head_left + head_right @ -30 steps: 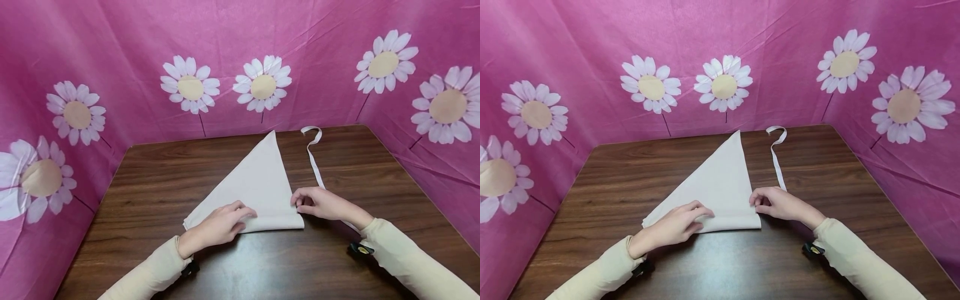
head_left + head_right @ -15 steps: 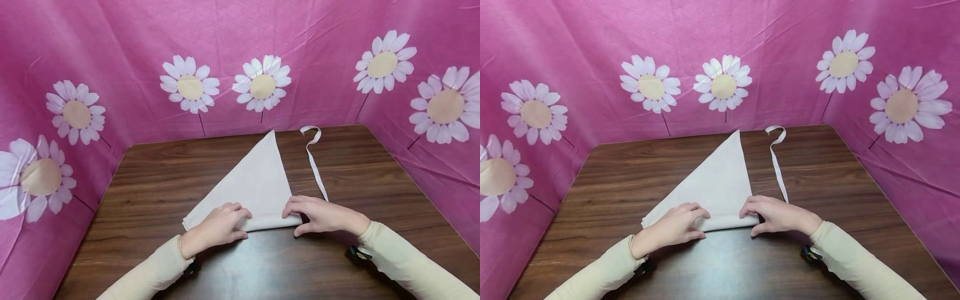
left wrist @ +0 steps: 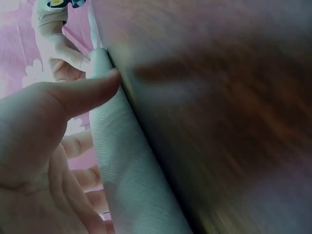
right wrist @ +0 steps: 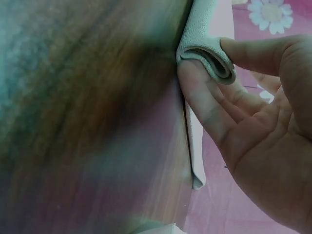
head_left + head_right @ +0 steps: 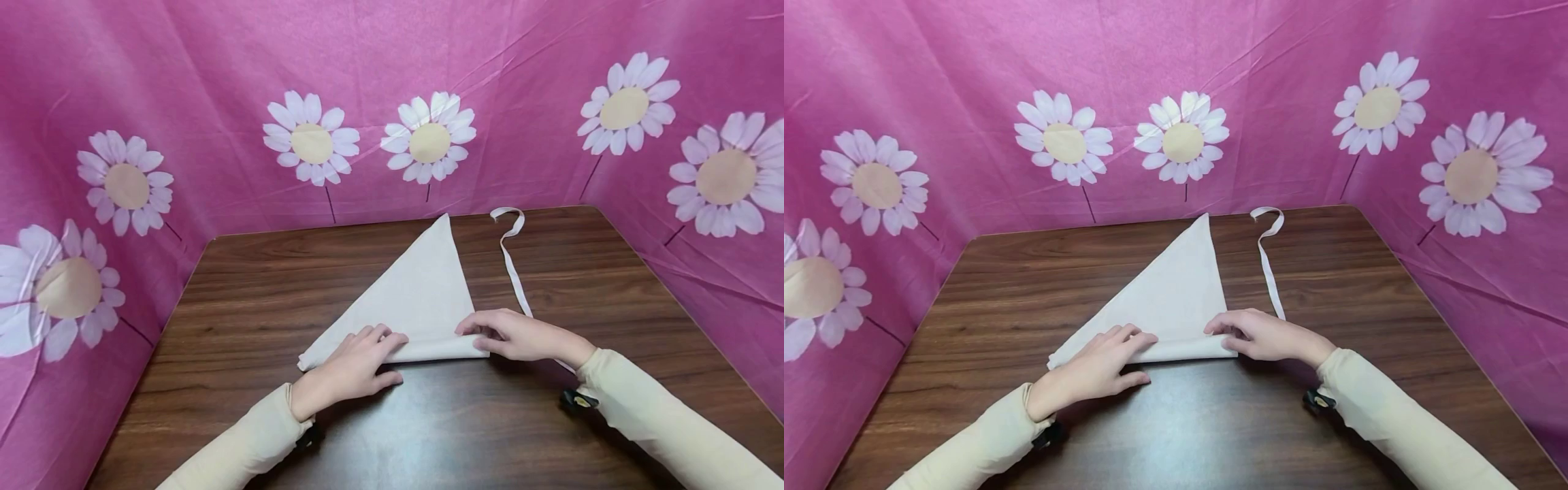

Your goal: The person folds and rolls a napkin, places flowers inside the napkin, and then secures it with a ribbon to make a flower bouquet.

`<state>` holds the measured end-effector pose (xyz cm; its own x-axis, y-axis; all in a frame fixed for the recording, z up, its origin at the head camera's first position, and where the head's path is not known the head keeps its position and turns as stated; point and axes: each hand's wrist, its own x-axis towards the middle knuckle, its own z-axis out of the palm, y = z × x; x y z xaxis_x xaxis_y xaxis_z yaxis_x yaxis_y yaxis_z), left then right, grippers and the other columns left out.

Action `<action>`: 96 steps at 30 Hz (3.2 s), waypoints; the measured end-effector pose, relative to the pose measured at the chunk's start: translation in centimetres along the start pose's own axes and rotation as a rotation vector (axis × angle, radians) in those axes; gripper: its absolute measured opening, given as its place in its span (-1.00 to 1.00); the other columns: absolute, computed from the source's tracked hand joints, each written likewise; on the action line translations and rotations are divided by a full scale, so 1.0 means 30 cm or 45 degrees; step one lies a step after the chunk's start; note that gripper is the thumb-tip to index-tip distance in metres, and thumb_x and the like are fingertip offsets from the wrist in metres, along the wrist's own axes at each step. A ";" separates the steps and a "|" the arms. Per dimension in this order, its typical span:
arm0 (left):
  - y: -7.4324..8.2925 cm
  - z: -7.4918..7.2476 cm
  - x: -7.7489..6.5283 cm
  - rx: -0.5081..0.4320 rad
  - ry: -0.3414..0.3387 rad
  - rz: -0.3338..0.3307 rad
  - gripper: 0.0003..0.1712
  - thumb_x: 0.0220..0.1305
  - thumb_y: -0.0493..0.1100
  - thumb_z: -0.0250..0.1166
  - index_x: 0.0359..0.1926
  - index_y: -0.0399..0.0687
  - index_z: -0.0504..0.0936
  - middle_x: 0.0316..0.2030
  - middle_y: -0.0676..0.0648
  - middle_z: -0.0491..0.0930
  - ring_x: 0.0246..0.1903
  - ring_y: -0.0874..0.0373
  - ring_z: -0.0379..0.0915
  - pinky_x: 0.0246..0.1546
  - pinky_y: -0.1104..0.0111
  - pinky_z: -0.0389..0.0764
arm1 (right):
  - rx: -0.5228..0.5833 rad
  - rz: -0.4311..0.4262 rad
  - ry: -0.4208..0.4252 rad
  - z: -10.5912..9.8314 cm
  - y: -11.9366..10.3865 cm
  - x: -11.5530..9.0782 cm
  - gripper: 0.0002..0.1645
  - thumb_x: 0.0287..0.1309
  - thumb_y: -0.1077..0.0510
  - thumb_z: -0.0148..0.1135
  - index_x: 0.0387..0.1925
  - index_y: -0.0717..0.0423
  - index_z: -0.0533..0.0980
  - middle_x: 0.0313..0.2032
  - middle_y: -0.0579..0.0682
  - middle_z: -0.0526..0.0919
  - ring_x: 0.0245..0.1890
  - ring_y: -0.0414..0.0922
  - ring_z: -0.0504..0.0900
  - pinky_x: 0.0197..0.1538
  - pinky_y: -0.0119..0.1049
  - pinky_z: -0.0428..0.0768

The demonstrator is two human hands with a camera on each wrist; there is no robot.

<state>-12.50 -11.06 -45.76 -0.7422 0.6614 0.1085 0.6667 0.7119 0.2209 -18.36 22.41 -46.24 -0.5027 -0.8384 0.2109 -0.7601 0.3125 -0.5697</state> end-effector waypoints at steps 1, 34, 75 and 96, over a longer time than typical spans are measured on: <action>-0.003 0.001 0.001 0.002 0.017 0.007 -0.43 0.29 0.10 0.41 0.25 0.07 0.51 0.00 -0.01 0.53 -0.05 0.03 0.48 -0.24 0.15 0.53 | 0.036 0.006 0.006 0.000 0.006 0.002 -0.70 0.35 0.38 0.21 0.07 0.15 0.55 -0.08 -0.06 0.68 -0.28 -0.27 0.62 -0.21 -0.30 0.62; -0.077 -0.004 0.069 -0.075 0.124 -0.059 -0.76 0.51 -0.11 0.16 0.02 -0.08 0.66 -0.13 0.00 0.72 -0.07 0.07 0.66 -0.08 0.14 0.61 | -0.222 0.025 0.116 -0.011 -0.011 0.022 -0.45 0.07 0.02 0.57 0.07 0.06 0.59 -0.08 -0.12 0.63 -0.12 -0.14 0.55 -0.04 -0.21 0.53; -0.065 -0.007 0.071 -0.036 0.054 -0.094 -0.58 0.33 0.16 0.35 0.02 0.00 0.68 -0.14 0.03 0.61 -0.10 0.04 0.51 -0.18 0.11 0.51 | 0.043 0.123 0.071 0.017 0.019 0.054 -0.65 0.35 0.35 0.22 0.14 0.19 0.56 -0.07 0.00 0.68 -0.16 -0.13 0.63 -0.10 -0.20 0.59; -0.071 -0.008 0.091 0.008 0.089 -0.084 -0.63 0.42 0.12 0.28 0.05 -0.01 0.66 -0.18 -0.02 0.66 -0.11 0.01 0.59 -0.09 0.07 0.57 | -0.005 0.151 -0.020 -0.045 0.021 0.020 -0.52 0.19 0.18 0.47 0.11 0.19 0.56 -0.05 0.00 0.69 -0.13 -0.15 0.68 -0.12 -0.26 0.68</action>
<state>-15.96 -10.83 -45.70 -0.7875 0.5948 0.1612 0.6162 0.7552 0.2235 -19.69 22.72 -45.41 -0.5827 -0.8023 0.1298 -0.6975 0.4116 -0.5866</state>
